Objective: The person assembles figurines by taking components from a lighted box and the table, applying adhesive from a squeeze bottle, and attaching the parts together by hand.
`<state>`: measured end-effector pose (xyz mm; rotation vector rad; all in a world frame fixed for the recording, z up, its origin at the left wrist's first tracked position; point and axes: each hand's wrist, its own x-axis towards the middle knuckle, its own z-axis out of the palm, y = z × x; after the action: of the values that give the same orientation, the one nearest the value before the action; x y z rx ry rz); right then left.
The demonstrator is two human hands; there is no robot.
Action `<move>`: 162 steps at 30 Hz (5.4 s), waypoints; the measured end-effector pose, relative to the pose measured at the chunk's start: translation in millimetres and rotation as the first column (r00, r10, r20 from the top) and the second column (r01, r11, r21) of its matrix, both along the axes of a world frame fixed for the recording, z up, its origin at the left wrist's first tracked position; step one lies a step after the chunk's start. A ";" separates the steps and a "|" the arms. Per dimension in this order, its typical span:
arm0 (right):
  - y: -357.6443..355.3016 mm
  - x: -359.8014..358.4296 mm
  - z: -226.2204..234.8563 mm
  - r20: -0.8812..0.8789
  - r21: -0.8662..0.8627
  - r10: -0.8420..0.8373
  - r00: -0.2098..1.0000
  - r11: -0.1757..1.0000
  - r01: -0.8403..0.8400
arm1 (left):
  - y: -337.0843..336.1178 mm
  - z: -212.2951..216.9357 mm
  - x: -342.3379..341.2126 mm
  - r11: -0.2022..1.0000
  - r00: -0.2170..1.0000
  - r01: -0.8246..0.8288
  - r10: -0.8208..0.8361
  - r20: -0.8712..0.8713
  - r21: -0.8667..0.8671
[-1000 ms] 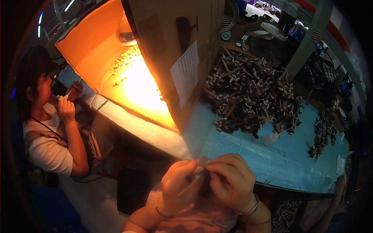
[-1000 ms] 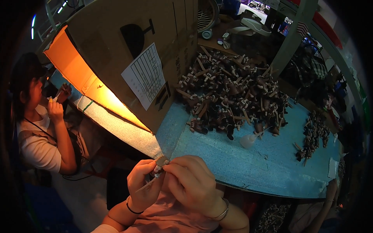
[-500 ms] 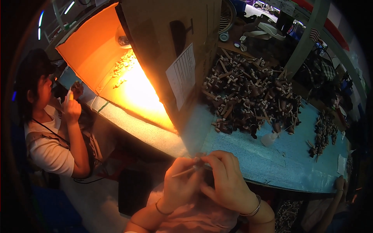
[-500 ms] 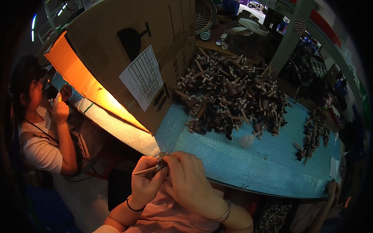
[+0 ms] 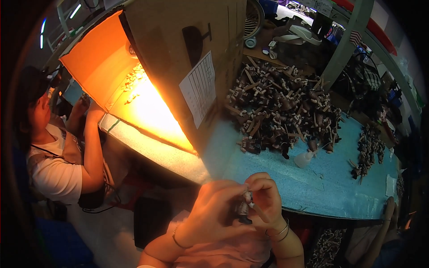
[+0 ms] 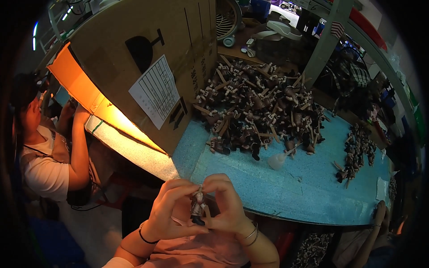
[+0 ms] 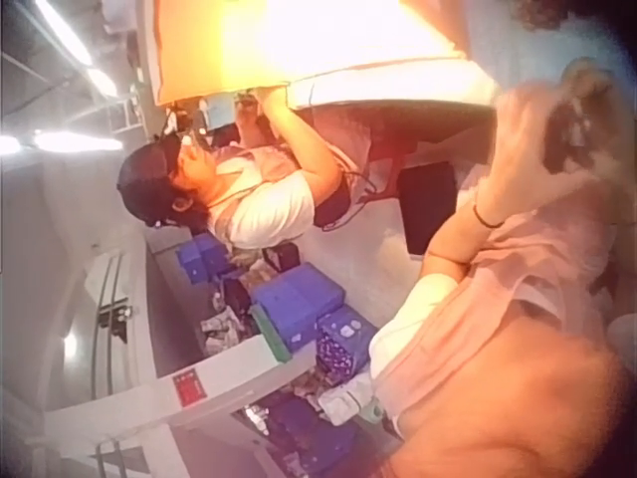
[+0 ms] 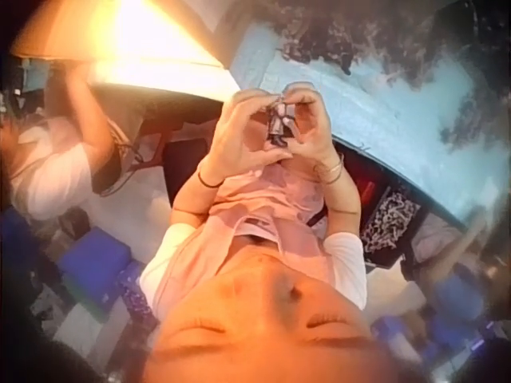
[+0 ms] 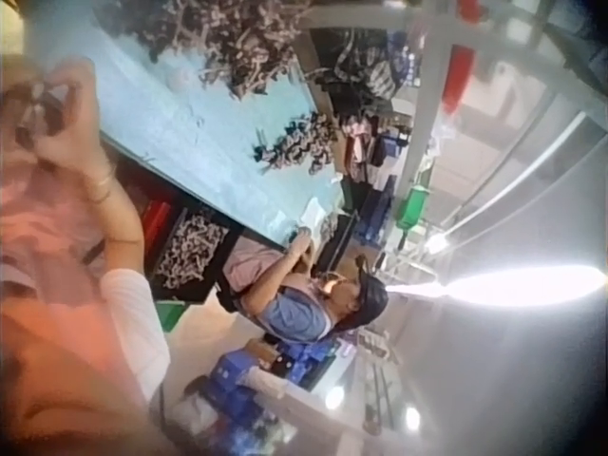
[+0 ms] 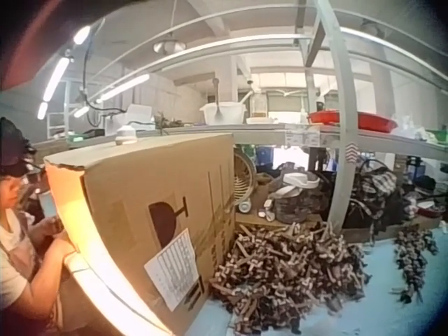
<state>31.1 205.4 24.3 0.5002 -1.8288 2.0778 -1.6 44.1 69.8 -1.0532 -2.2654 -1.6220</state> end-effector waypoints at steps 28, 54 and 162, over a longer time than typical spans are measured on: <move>-5.9 16.6 6.3 0.233 -0.231 0.108 0.966 0.971 -0.052 | 0.4 -7.1 -0.3 0.999 0.991 -0.022 0.015 -0.130 -0.049; 9.4 32.8 16.6 0.140 -0.093 -0.037 0.989 0.994 0.051 | 5.7 -1.4 0.3 0.963 0.976 0.186 -0.205 -0.079 -0.196; 130.5 1.5 13.9 0.004 0.766 -0.692 0.722 0.466 0.443 | 46.6 -49.1 -78.9 0.942 0.946 -0.146 0.044 -0.320 -0.302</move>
<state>32.6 335.9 38.2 -0.3357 -2.5265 0.9295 -80.5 90.7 20.6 -1.1496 -2.3639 -0.9826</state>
